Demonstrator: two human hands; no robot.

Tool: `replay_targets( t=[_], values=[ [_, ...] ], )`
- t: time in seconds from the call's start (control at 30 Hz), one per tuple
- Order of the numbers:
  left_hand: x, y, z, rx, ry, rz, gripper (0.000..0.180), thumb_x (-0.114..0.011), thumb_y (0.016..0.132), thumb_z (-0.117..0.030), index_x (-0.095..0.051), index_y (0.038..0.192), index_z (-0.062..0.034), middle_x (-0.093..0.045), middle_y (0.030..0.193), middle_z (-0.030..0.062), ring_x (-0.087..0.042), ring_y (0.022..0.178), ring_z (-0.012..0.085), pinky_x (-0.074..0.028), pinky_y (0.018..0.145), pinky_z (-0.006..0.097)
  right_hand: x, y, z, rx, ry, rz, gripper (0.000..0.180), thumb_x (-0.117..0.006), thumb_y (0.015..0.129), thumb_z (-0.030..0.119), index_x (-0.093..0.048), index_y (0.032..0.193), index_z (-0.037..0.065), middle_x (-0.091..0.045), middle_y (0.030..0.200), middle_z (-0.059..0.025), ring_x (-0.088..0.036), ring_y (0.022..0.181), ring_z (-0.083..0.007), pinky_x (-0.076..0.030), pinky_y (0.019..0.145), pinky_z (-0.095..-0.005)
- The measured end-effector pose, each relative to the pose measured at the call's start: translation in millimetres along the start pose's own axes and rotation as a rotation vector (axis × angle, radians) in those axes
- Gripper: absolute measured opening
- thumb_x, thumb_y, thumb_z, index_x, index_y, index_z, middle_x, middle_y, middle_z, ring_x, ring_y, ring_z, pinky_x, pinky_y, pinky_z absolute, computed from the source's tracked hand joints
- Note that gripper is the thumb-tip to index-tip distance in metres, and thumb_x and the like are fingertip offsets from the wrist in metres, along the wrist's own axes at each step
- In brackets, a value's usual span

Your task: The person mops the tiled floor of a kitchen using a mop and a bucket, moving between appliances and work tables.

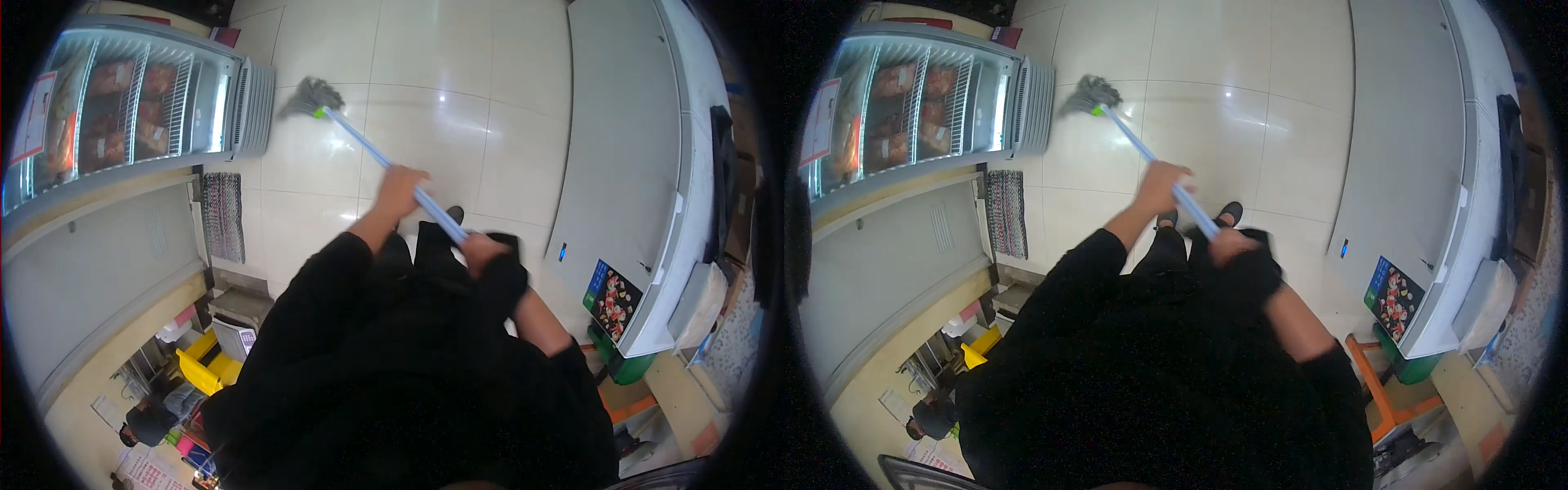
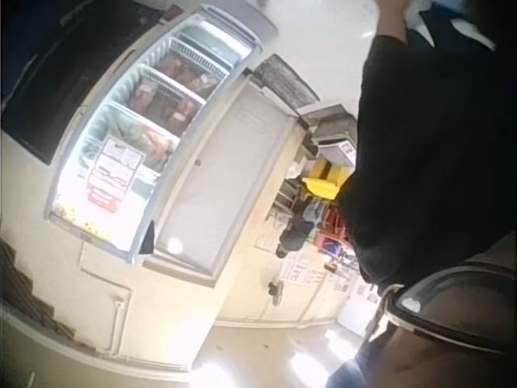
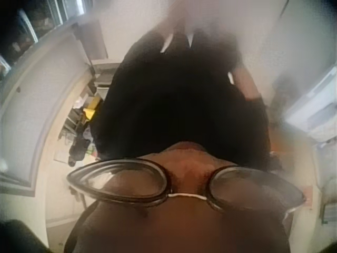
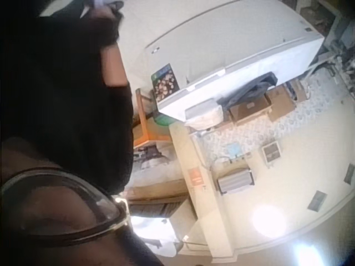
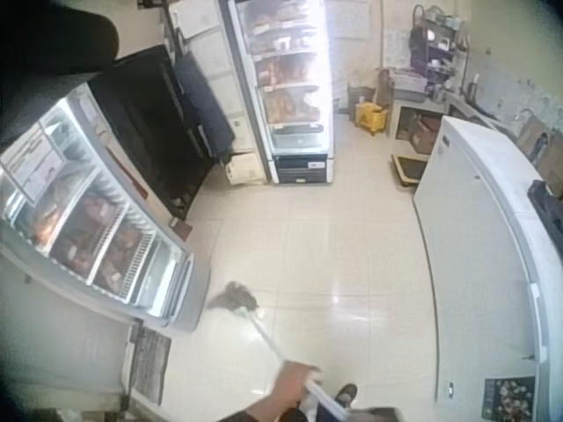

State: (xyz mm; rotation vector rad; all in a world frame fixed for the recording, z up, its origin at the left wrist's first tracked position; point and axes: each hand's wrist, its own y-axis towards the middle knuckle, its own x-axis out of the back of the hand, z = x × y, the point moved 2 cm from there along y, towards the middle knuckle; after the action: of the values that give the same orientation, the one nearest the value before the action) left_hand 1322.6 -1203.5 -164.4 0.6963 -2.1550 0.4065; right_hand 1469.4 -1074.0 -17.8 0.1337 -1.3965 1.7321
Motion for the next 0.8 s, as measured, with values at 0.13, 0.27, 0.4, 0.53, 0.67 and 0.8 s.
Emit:
replay_targets(
  t=[0.13,0.27,0.4,0.53,0.67,0.8],
  values=[
    [-35.7,-9.9,-90.6,-0.155,-0.178,0.577,0.019,-0.069,0.073,-0.028,-0.067,0.09,-0.0191,-0.067,0.084,0.0101,-0.064,0.084,0.0317,-0.047,0.072,0.045,-3.4,-124.8,-50.3,0.207,-0.176,-0.537,0.012,-0.057,0.082,0.01,-0.054,0.071,0.014,-0.047,0.059,-0.0066,-0.057,0.052,-0.0224,-0.046,0.043,-0.0344],
    [-51.4,-28.1,-121.6,-0.429,-0.129,0.775,0.022,-0.063,0.075,-0.019,-0.064,0.097,-0.0225,-0.068,0.085,0.0075,-0.065,0.086,0.0301,-0.048,0.073,0.045,-21.8,-179.3,-47.1,0.328,-0.208,-0.292,0.015,-0.055,0.082,0.011,-0.052,0.067,0.012,-0.045,0.056,-0.0058,-0.054,0.05,-0.0203,-0.043,0.045,-0.0329],
    [-55.8,-33.2,-67.3,-0.348,-0.02,0.749,0.016,-0.063,0.074,-0.021,-0.067,0.089,-0.0249,-0.069,0.087,0.0042,-0.066,0.083,0.0272,-0.046,0.079,0.046,-44.5,-113.5,-30.5,0.503,0.269,-0.373,0.019,-0.055,0.082,0.014,-0.05,0.064,0.012,-0.045,0.054,-0.0051,-0.053,0.049,-0.0194,-0.042,0.045,-0.0322],
    [-38.2,1.2,41.9,-0.078,0.283,0.516,0.014,-0.064,0.076,-0.024,-0.069,0.088,-0.0286,-0.065,0.094,0.0018,-0.06,0.099,0.0227,-0.039,0.089,0.051,-50.2,-9.8,6.5,0.69,0.531,-0.426,0.023,-0.054,0.082,0.017,-0.048,0.061,0.011,-0.045,0.053,-0.0044,-0.052,0.048,-0.0186,-0.041,0.046,-0.0315],
    [-28.2,18.6,35.7,-0.108,0.153,0.447,0.021,-0.063,0.078,-0.02,-0.068,0.096,-0.0285,-0.065,0.096,0.0005,-0.059,0.099,0.0242,-0.041,0.085,0.048,-35.6,-17.5,-5.8,0.562,0.556,-0.401,0.027,-0.054,0.082,0.02,-0.047,0.058,0.011,-0.046,0.052,-0.0037,-0.05,0.048,-0.0177,-0.04,0.047,-0.0308],
    [-68.1,-0.6,-62.6,-0.199,-0.089,0.592,0.032,-0.066,0.075,-0.019,-0.064,0.106,-0.0248,-0.069,0.091,0.0025,-0.063,0.09,0.0283,-0.044,0.08,0.042,1.4,-121.1,-54.7,0.3,0.612,-0.404,0.031,-0.054,0.082,0.023,-0.045,0.055,0.011,-0.046,0.051,-0.003,-0.049,0.047,-0.0169,-0.038,0.048,-0.0301]
  ],
)
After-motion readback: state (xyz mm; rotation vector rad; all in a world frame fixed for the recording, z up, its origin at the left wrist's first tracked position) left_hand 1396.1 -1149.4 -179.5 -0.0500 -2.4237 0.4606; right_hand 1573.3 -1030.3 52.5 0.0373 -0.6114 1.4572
